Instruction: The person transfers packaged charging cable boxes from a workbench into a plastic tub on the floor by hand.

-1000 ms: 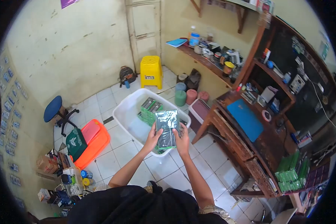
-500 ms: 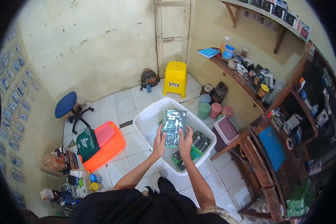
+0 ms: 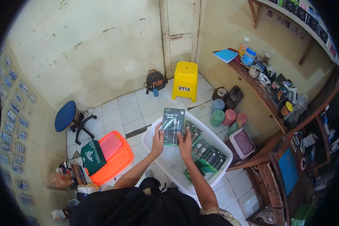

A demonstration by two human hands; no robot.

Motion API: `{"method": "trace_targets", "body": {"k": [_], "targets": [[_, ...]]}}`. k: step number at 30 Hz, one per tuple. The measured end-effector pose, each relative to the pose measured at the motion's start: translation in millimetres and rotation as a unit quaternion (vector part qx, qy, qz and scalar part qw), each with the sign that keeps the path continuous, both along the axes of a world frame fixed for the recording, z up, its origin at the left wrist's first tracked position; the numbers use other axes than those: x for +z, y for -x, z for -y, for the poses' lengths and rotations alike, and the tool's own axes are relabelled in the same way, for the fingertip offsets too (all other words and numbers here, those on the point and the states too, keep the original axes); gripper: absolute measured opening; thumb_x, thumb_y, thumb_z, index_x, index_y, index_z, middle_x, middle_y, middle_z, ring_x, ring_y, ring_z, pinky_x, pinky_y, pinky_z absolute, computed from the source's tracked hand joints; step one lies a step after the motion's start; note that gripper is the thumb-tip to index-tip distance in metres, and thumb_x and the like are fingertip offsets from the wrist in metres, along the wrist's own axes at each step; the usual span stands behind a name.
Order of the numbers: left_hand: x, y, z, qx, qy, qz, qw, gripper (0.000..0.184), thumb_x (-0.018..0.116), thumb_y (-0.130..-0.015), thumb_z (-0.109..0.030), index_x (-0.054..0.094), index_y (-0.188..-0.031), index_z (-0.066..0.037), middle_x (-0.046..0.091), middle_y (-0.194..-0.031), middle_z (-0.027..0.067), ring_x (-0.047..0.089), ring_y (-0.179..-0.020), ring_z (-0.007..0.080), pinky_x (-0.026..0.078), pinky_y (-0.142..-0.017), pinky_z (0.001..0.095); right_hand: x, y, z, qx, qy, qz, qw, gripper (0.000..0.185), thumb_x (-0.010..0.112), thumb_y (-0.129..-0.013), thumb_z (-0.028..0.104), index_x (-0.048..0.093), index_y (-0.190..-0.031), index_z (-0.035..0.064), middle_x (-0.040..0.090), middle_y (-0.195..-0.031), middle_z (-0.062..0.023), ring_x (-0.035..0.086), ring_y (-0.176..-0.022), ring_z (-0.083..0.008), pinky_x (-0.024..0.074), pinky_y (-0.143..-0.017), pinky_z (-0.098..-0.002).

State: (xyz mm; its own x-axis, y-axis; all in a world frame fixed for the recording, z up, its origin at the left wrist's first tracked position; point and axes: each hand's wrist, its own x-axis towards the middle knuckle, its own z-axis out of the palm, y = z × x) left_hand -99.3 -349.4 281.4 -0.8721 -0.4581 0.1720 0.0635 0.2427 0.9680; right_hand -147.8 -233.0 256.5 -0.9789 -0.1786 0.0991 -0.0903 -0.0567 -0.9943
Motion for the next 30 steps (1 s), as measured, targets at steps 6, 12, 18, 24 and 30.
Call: {"method": "trace_targets", "body": {"k": [6, 12, 18, 24, 30], "targets": [[-22.8, 64.7, 74.3, -0.037, 0.000, 0.028, 0.999, 0.034, 0.033, -0.086, -0.018, 0.029, -0.118, -0.007, 0.047, -0.062, 0.0094, 0.044, -0.054, 0.0150, 0.035, -0.052, 0.0284, -17.0, 36.3, 52.6, -0.003, -0.044, 0.073, 0.996, 0.046, 0.052, -0.079, 0.016, 0.031, -0.117, 0.0002, 0.047, -0.083, -0.0041, 0.045, -0.068, -0.0091, 0.0390, -0.054, -0.0218], [-66.0, 126.8, 152.5, -0.136, -0.002, 0.068, 0.988, 0.038, 0.037, -0.085, -0.022, 0.030, -0.118, -0.005, 0.045, -0.063, 0.0070, 0.044, -0.057, 0.0138, 0.036, -0.054, 0.0266, -53.0, 67.4, 128.9, -0.096, 0.036, 0.133, 0.986, 0.046, 0.053, -0.078, 0.013, 0.033, -0.116, -0.0023, 0.049, -0.080, -0.0044, 0.046, -0.067, -0.0090, 0.0407, -0.051, -0.0232], [-133.1, 145.9, 191.2, -0.244, -0.124, 0.141, 0.951, 0.045, 0.048, -0.081, -0.018, 0.030, -0.118, -0.001, 0.048, -0.089, 0.0043, 0.046, -0.078, 0.0105, 0.040, -0.063, 0.0229, -106.9, 80.5, 167.4, -0.219, 0.022, 0.174, 0.960, 0.044, 0.057, -0.075, 0.014, 0.040, -0.112, -0.0003, 0.050, -0.078, -0.0062, 0.049, -0.068, -0.0106, 0.0451, -0.057, -0.0232], [-235.0, 137.0, 198.3, -0.226, -0.312, 0.254, 0.887, 0.048, 0.052, -0.077, -0.009, 0.029, -0.119, 0.000, 0.043, -0.106, 0.0112, 0.049, -0.091, 0.0170, 0.046, -0.071, 0.0264, -194.0, 71.0, 180.1, -0.235, 0.103, 0.298, 0.919, 0.044, 0.056, -0.076, 0.011, 0.037, -0.114, 0.0001, 0.049, -0.091, -0.0108, 0.052, -0.077, -0.0143, 0.0483, -0.064, -0.0253], [-394.6, 128.0, 179.2, -0.127, -0.285, 0.318, 0.895, 0.044, 0.050, -0.077, -0.006, 0.032, -0.116, 0.002, 0.041, -0.109, 0.0140, 0.047, -0.095, 0.0207, 0.045, -0.075, 0.0279, -362.1, 67.4, 187.9, -0.282, 0.134, 0.370, 0.875, 0.045, 0.053, -0.074, 0.001, 0.036, -0.116, 0.0015, 0.045, -0.099, -0.0138, 0.051, -0.085, -0.0193, 0.0498, -0.067, -0.0272]]}}
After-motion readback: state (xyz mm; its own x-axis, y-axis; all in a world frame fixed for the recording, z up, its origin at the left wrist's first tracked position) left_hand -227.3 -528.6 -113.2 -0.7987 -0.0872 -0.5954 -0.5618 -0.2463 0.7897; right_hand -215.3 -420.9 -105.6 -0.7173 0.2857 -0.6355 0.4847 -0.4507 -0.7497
